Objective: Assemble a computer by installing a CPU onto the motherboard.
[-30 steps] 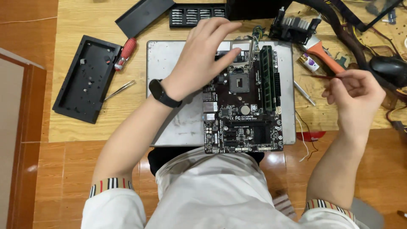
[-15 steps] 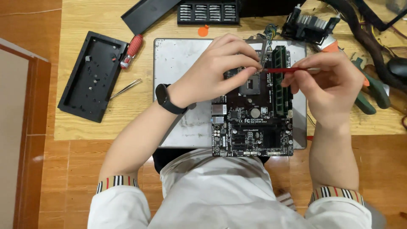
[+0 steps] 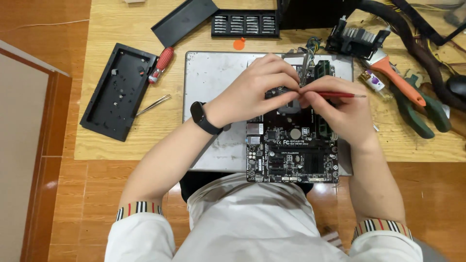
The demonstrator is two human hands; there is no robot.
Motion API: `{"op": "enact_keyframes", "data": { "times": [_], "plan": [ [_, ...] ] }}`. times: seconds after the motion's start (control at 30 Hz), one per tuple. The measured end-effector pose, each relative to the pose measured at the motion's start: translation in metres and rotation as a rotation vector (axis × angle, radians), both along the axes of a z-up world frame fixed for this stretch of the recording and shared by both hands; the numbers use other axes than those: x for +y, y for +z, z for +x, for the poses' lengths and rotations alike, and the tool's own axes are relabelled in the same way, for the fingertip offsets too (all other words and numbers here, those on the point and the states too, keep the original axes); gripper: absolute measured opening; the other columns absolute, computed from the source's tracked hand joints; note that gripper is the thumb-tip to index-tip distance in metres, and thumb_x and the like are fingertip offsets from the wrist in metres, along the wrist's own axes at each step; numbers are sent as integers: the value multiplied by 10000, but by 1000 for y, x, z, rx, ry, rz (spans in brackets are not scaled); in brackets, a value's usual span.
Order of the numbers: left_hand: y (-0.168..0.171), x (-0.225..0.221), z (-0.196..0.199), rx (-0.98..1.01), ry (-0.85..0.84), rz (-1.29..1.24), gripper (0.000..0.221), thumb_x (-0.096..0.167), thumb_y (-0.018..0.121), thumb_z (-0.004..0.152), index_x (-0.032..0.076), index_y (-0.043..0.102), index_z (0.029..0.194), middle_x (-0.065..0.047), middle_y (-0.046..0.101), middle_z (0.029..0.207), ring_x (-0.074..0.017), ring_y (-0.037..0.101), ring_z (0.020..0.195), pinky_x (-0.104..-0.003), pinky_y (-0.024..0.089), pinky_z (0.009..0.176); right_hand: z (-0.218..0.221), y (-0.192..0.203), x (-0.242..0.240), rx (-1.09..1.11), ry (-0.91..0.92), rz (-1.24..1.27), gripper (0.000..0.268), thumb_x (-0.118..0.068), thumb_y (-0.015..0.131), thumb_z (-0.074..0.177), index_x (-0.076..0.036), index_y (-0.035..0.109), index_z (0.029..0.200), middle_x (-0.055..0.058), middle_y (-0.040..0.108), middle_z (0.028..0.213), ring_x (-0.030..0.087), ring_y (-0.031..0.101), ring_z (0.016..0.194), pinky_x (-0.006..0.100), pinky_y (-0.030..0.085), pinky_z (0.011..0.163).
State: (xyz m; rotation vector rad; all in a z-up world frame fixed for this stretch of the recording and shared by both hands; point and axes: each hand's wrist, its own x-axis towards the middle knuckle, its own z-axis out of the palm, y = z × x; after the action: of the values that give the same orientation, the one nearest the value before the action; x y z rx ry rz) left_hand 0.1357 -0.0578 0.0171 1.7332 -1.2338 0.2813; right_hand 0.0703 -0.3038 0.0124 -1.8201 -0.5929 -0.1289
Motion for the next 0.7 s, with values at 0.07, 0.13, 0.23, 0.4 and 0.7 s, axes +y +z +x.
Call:
{"op": "enact_keyframes", "data": {
  "times": [0.07,0.13,0.23,0.4,0.7],
  "plan": [
    [-2,-1,-1,-25,33,50,158,164,766,965,87,706,1090,-23,664,1160,-260,593,1158,-405,472,1044,-4,2,-1,183,-214,55,115,-10,641,1059,59,706,1125,121,726,944,123,650,778,222,485,650],
    [-7,-3,-2,-79,66,91,174,168,763,951,90,706,1096,-25,656,1173,-263,586,1174,-410,459,1048,-4,-7,-8,195,-257,140,107,-17,636,1067,55,692,1122,118,719,938,114,639,745,220,471,617],
    [-15,-5,-2,-192,129,178,173,162,760,919,107,705,1074,-24,646,1181,-258,576,1193,-414,440,1050,-4,-13,-11,227,-287,243,104,-23,624,1075,55,683,1113,117,707,929,104,623,708,224,455,576],
    [-17,-3,-2,-287,184,295,163,111,749,864,126,708,1021,-23,649,1173,-235,573,1197,-395,438,1003,0,-11,-7,254,-269,264,108,-18,617,1074,60,687,1101,112,702,926,104,615,694,227,452,563],
    [-17,-2,-3,-277,180,281,190,80,735,838,124,722,1023,-24,654,1154,-233,578,1194,-383,453,949,2,-15,-5,275,-289,191,117,-29,622,1067,52,700,1101,85,699,916,90,613,704,214,459,575]
  ]
}}
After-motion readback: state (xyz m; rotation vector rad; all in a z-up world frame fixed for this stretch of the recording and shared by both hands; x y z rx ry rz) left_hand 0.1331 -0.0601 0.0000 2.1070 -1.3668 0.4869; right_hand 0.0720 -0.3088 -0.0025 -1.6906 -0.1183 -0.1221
